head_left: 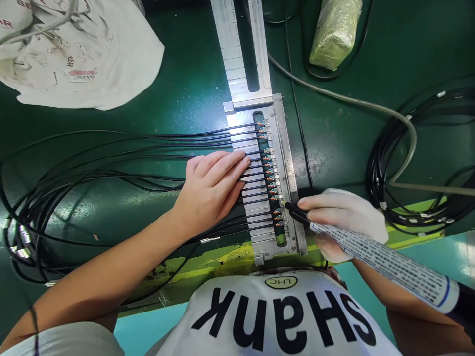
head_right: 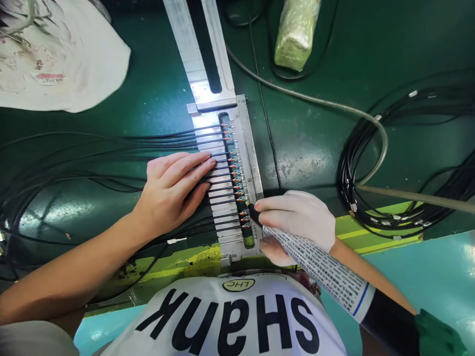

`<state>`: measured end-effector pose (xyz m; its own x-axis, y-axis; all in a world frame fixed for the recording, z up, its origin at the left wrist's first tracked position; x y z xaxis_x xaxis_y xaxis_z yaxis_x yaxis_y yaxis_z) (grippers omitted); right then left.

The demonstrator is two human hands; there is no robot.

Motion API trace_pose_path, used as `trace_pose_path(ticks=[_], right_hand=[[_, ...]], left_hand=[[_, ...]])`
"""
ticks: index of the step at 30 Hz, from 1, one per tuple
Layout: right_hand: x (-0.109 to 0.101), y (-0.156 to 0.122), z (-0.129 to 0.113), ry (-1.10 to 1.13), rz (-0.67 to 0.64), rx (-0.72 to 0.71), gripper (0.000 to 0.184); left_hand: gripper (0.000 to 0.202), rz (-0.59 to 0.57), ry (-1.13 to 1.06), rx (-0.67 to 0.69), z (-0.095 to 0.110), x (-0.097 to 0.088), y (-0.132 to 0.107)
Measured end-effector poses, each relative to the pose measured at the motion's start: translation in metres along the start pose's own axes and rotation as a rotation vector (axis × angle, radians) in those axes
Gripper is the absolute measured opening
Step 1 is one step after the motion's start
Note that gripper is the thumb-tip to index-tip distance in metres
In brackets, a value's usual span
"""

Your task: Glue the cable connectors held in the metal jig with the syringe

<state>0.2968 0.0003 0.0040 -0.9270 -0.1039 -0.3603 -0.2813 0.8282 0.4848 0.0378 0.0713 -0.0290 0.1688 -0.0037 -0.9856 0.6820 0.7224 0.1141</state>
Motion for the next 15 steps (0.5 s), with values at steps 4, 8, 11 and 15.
trace_pose_path(ticks=[4, 8, 11, 15], right_hand=[[-0.001, -0.0013, 0.0012, 0.018, 0.007, -0.018, 0.02], [-0.0021, -0.0031, 0.0035, 0.008, -0.016, -0.016, 0.022], [-0.0031, -0.0047, 0.0049, 0.014, -0.016, -0.017, 0.024], [-0.0034, -0.006, 0.0064, 0.019, -0.016, -0.017, 0.022]], left_hand=[[0.056, 0.013, -0.006, 0.004, -0.0001, 0.0, -0.0001], [0.057, 0.034, 0.001, 0.013, 0.0001, -0.0002, -0.0003], [0.058, 0.016, -0.003, 0.006, -0.0002, 0.0002, -0.0005], [0.058, 0.028, 0.0, 0.01, -0.0003, -0.0001, -0.0002]])
Point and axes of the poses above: each hand's wrist, its own y-axis towards the middle knuckle, its own x-axis out of the palm, z = x × y, the point moved 2 cm from there along y, towards the middle knuckle, and after that the axes turned 15 degrees about y, right-handed, at the moved point
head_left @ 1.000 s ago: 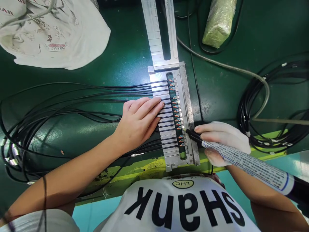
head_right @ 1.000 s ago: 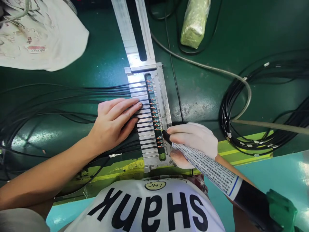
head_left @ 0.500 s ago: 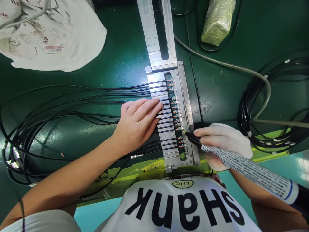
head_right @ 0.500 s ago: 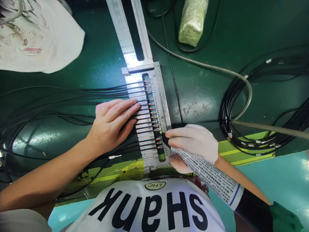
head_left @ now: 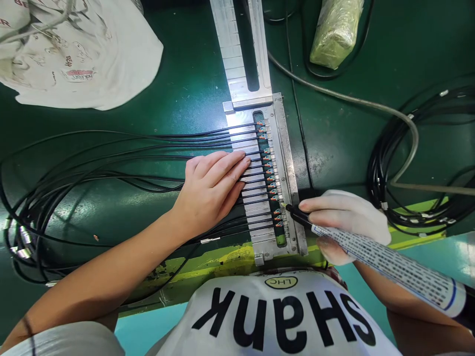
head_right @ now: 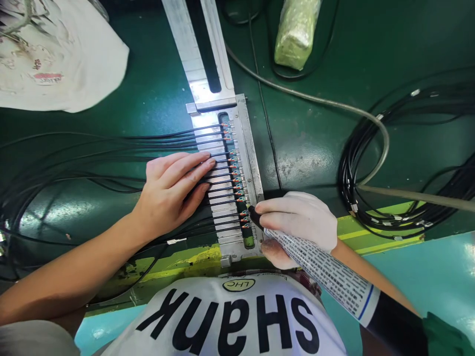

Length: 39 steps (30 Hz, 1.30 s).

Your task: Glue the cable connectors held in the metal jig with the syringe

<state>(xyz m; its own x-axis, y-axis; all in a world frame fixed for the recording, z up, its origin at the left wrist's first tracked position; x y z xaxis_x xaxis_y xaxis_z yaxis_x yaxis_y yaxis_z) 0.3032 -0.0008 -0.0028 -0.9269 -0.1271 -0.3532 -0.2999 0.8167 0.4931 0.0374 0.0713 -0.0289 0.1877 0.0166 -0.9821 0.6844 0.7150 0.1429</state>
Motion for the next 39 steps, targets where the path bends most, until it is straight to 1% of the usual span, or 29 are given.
trace_pose_path(ticks=[4, 10, 18, 21, 25, 29, 34, 39], right_hand=[[0.0, 0.0001, 0.0001, -0.003, -0.003, -0.032, 0.024], [0.0004, 0.0005, 0.0001, -0.022, -0.013, 0.011, 0.024], [0.002, 0.0078, -0.0038, -0.056, -0.006, 0.017, 0.02], [0.002, 0.0096, -0.0034, -0.046, 0.003, 0.008, 0.017], [0.0018, 0.0083, -0.0016, -0.043, 0.024, -0.024, 0.02], [0.0019, 0.0084, -0.0021, -0.036, 0.018, 0.0, 0.02], [0.001, 0.0074, -0.0031, -0.043, -0.017, 0.008, 0.022], [-0.0006, 0.0019, -0.0012, -0.012, -0.008, 0.006, 0.017]], left_hand=[[0.057, 0.006, -0.001, 0.002, 0.0002, 0.0001, 0.0003], [0.058, 0.018, 0.0, 0.009, -0.0002, 0.0002, 0.0001], [0.059, 0.049, 0.009, 0.028, 0.0003, -0.0006, 0.0008], [0.059, 0.049, 0.007, 0.027, 0.0003, -0.0001, 0.0005], [0.059, 0.038, -0.002, 0.016, 0.0003, 0.0002, 0.0002], [0.058, 0.021, 0.005, 0.008, 0.0008, 0.0, 0.0004], [0.056, 0.027, 0.017, 0.012, 0.0009, -0.0004, 0.0008], [0.058, 0.028, 0.009, 0.018, 0.0006, -0.0002, 0.0002]])
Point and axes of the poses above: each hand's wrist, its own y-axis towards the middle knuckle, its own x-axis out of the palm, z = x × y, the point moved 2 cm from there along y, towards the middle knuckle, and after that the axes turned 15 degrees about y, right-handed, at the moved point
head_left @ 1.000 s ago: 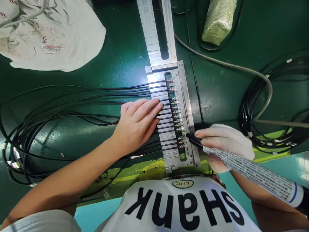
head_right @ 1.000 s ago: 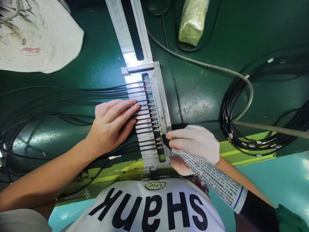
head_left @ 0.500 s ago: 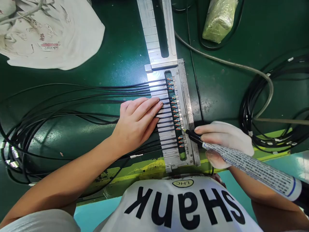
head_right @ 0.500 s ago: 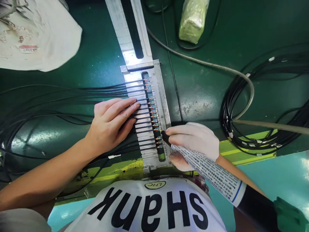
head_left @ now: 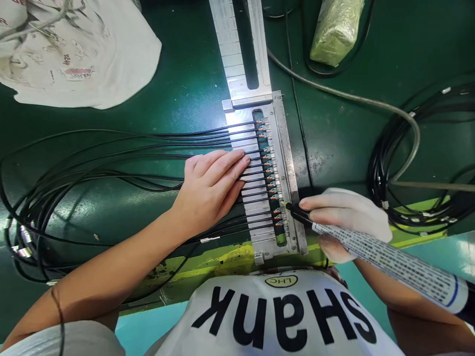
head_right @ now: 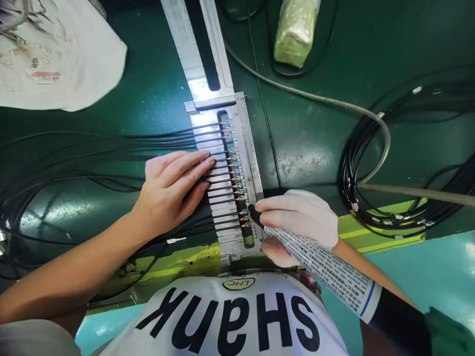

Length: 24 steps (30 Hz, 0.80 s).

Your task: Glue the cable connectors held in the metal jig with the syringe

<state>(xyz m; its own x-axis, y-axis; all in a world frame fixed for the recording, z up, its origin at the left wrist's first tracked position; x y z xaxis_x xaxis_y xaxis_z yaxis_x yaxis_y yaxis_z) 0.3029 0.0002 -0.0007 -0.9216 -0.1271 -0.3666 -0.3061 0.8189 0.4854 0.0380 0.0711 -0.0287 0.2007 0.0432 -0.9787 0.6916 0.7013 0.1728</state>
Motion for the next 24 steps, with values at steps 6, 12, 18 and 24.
trace_pose_path(ticks=[6, 12, 18, 24], right_hand=[[0.001, 0.002, -0.001, -0.016, 0.021, -0.028, 0.02], [-0.001, -0.002, 0.001, 0.006, 0.02, -0.025, 0.021], [-0.003, -0.006, -0.013, 0.045, 0.017, 0.026, 0.03], [-0.003, -0.002, -0.015, 0.021, -0.109, 0.028, 0.028]], left_hand=[[0.058, -0.005, -0.001, -0.005, 0.0, 0.0, 0.0], [0.056, -0.021, 0.004, -0.014, 0.0, 0.001, 0.0], [0.056, -0.026, -0.01, -0.021, 0.0, 0.001, -0.001], [0.056, -0.07, -0.035, -0.044, 0.001, 0.002, -0.001]])
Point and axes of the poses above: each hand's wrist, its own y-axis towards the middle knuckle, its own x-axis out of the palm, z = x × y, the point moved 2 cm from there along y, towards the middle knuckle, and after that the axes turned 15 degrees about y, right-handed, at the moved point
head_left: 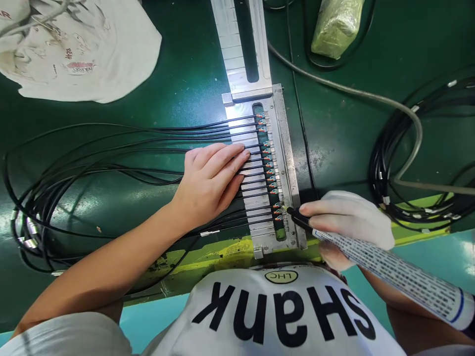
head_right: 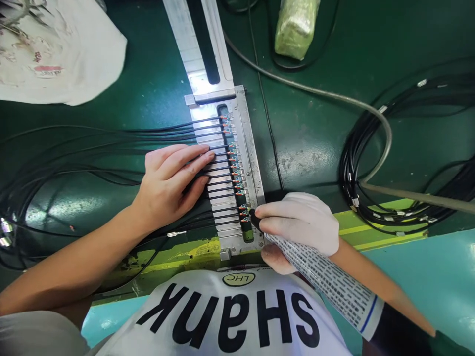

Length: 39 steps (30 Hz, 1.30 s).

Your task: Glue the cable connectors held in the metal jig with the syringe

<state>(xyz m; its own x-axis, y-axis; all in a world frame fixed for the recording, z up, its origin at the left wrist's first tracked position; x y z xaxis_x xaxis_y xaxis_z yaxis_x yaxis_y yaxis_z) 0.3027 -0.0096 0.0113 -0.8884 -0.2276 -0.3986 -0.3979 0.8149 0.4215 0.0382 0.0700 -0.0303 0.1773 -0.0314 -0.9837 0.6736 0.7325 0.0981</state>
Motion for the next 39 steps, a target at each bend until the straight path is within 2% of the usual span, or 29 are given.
trace_pose_path(ticks=[4, 14, 20, 26, 31, 39], right_hand=[[0.0004, -0.0001, 0.0025, -0.008, 0.042, -0.017, 0.027], [0.0003, -0.001, -0.0003, -0.019, 0.01, 0.016, 0.027], [0.0003, -0.002, -0.0001, 0.009, 0.055, -0.013, 0.023], [-0.0007, -0.0025, 0.001, 0.006, 0.013, -0.01, 0.023], [-0.0012, -0.0016, 0.0019, 0.021, 0.024, -0.021, 0.023], [-0.0002, -0.0026, 0.0014, 0.05, 0.05, -0.007, 0.019]], left_hand=[[0.056, -0.006, -0.005, 0.0, 0.0002, -0.0002, -0.0001], [0.055, 0.002, -0.01, -0.003, 0.0003, 0.0005, 0.0002], [0.054, 0.014, -0.002, 0.003, 0.0, 0.0007, 0.0005], [0.054, -0.007, -0.008, -0.011, 0.0002, 0.0012, 0.0007], [0.054, 0.021, -0.006, 0.003, 0.0006, 0.0004, 0.0008], [0.054, -0.009, -0.004, -0.009, 0.0005, 0.0004, 0.0012]])
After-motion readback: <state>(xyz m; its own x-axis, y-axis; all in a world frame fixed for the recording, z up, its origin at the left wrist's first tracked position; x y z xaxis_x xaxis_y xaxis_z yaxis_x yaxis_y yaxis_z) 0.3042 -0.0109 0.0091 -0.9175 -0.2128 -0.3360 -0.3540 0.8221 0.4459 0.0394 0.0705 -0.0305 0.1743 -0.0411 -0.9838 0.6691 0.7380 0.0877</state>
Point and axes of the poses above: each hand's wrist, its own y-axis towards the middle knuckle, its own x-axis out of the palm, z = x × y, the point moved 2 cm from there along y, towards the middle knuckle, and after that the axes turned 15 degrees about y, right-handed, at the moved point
